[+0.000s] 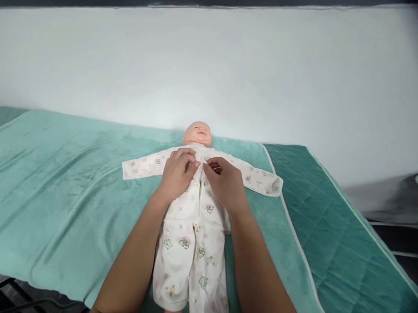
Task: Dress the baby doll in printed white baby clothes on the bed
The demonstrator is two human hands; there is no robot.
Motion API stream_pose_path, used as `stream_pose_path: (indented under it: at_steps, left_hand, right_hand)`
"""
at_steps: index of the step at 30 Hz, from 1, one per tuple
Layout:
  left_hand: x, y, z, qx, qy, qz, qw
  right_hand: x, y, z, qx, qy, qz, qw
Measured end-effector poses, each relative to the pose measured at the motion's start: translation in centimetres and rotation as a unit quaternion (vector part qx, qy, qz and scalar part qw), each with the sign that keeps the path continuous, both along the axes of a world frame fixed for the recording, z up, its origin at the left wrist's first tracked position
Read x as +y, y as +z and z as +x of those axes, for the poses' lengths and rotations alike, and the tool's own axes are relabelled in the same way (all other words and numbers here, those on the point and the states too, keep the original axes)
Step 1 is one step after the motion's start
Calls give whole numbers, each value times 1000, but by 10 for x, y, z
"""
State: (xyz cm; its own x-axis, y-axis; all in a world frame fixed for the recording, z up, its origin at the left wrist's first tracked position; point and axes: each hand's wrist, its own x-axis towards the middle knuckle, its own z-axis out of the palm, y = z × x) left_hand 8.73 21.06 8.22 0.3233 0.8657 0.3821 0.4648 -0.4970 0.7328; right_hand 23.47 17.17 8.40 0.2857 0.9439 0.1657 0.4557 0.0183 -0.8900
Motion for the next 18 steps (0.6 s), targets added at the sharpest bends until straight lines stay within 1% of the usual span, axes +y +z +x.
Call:
stream_pose_path:
  at_steps: [2, 4, 6, 9, 14, 18]
  left_hand:
    - [-1, 1, 1, -7, 0, -6, 1000]
    - [-2, 3, 2, -17, -2, -16, 1000]
    - [-3, 4, 3, -30, -2, -25, 999]
    - [-4, 6, 5, -45, 1, -35, 998]
    - [-5, 7, 5, -51, -8, -49, 997]
    - [-4, 6, 4, -58, -19, -59, 996]
  right_hand:
    - [0, 1, 2, 88, 19, -13, 996]
    - [-1, 3, 1, 142, 26, -12, 989]
    - [-3, 6, -2, 159, 24, -2, 987]
    - [-5, 6, -4, 183, 25, -7, 983]
    - [-8, -3, 1, 252, 36, -3, 967]
    - [-8, -8, 3, 255, 51, -1, 966]
